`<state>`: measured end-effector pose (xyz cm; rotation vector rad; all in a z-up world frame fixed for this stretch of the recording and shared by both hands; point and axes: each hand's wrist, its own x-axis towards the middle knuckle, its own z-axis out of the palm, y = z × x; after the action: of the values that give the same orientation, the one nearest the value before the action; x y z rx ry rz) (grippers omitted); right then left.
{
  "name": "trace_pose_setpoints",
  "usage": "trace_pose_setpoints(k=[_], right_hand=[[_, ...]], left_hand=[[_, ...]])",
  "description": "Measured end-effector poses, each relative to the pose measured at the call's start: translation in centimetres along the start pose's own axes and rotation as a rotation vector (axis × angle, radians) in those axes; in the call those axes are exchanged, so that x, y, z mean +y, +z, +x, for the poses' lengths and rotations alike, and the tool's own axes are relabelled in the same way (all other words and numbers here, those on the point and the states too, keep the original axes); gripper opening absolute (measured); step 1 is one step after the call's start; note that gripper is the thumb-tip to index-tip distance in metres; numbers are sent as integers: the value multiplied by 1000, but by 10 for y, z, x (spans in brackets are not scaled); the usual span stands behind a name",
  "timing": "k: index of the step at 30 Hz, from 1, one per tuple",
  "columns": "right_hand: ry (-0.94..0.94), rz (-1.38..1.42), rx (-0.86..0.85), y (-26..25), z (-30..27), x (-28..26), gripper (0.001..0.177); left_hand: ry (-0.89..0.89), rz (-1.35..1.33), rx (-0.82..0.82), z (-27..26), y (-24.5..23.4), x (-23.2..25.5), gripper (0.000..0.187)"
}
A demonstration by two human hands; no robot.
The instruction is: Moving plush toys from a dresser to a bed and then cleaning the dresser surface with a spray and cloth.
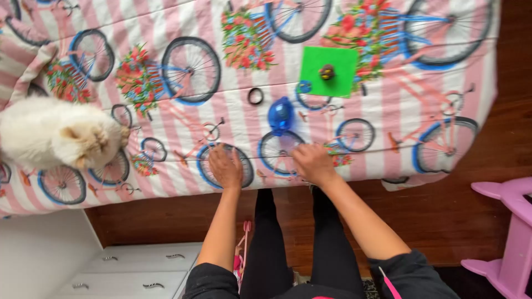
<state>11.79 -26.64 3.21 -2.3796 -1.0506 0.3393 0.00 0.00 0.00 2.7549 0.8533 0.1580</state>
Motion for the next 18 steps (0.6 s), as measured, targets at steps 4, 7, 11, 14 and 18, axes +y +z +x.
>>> trace_pose_setpoints(k=[4, 7, 11, 14, 18], right_hand=[[-62, 106, -131, 35, 40, -77, 35], [-109, 147, -149, 55, 52, -119, 57], [-216, -118, -45, 90, 46, -151, 45], [-214, -201, -134, 121, 35, -149, 18], [-65, -37, -211, 134, 31, -149, 3]], left_hand=[[-226, 298, 110, 12, -12, -84, 61], [-1228, -54, 70, 19, -27, -127, 72], [-1731, -301, 216, -36, 24, -215, 82], [-1578, -449, 181, -60, 17, -219, 56], [-1263, -278, 30, -89, 4, -222, 44]])
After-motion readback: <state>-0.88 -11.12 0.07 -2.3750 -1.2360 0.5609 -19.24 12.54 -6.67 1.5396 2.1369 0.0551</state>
